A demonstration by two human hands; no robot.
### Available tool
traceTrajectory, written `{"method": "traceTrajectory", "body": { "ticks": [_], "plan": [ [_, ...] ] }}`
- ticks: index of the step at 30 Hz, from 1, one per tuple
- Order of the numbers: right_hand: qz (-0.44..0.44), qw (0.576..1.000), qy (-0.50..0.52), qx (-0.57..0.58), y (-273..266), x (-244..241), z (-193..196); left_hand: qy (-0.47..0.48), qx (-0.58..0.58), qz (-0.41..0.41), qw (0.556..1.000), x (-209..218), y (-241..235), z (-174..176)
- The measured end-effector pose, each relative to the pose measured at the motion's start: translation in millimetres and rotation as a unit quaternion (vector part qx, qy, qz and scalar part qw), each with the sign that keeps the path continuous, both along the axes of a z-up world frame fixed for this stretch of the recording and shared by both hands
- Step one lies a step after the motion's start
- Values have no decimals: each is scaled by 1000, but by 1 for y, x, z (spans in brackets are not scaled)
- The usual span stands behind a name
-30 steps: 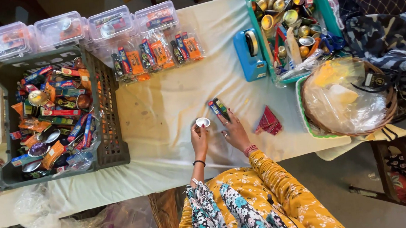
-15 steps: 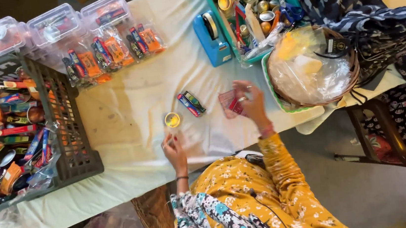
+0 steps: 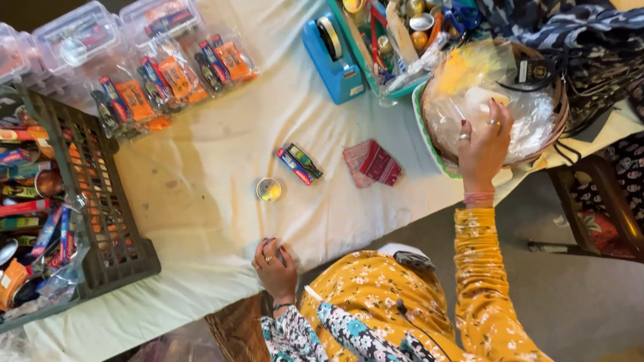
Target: The person sits at a table and packs small items, including tubes and metal cups, into clear plastic bags. They use a red cloth to wipe the items before placing them into the bags and arranging them on the table.
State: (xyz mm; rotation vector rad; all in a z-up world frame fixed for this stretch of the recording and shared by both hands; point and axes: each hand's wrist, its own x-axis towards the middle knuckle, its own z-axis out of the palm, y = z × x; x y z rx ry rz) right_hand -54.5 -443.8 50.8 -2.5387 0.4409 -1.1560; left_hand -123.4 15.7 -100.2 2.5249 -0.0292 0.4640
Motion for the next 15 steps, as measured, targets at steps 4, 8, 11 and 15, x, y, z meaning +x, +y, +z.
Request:
{"method": "traceTrajectory", "body": {
  "ticks": [4,8,11,15],
  "plan": [
    [-51,995,72,50,-9,1,-21,-10,13,-10,1000,-2,2,-5],
    [-90,985,121,84,-18,-4,-46,-21,22,-13,999,0,2,-7],
    [-57,989,55,121,-21,-6,-51,-23,26,-9,999,-2,2,-6],
    [-7,991,29,131,-15,-5,-28,-22,30,-4,999,-2,0,-3]
  ]
}}
